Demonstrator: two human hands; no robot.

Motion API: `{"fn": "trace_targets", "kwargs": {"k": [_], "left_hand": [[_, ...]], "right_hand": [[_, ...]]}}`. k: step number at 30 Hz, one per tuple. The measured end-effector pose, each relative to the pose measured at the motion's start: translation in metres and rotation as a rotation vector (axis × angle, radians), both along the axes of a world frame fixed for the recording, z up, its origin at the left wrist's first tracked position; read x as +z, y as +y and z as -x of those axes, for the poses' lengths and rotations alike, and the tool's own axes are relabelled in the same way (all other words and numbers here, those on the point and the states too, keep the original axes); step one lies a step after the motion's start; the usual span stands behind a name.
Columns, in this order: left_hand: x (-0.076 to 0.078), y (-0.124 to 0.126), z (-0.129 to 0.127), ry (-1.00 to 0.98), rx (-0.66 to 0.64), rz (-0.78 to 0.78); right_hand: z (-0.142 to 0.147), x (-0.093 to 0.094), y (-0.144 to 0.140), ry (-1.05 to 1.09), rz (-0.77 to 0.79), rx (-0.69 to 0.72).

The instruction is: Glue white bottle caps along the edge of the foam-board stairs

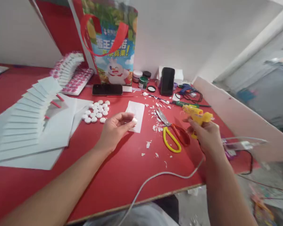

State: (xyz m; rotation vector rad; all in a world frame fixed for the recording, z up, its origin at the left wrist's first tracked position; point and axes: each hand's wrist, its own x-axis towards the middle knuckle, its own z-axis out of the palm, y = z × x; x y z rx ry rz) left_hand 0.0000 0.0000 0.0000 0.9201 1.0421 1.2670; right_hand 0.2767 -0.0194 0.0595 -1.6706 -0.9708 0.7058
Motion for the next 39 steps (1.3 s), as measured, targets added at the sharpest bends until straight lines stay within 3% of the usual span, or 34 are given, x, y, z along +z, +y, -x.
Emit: {"fn": "trace_targets", "kwargs": {"k": [7,9,19,39], "left_hand": [[-0.004,-0.002,0.0,-0.027,0.006,-0.029],[-0.003,-0.002,0.001,-0.028,0.001,-0.038],[0.001,-0.006,0.001,0.021,-0.06,-0.129],[0.005,-0.007,0.0,-0.026,-0.062,-0.113]], "right_hand": [[0.043,0.012,-0.035,0.031,0.094,0.493],[0.054,0.009,-0.039,0.043,0.107,0.567],[0.066,0.001,-0.041,0.025,0.096,0.644],[0.065,0.002,-0.042,-0.042,0.084,0.656]]}}
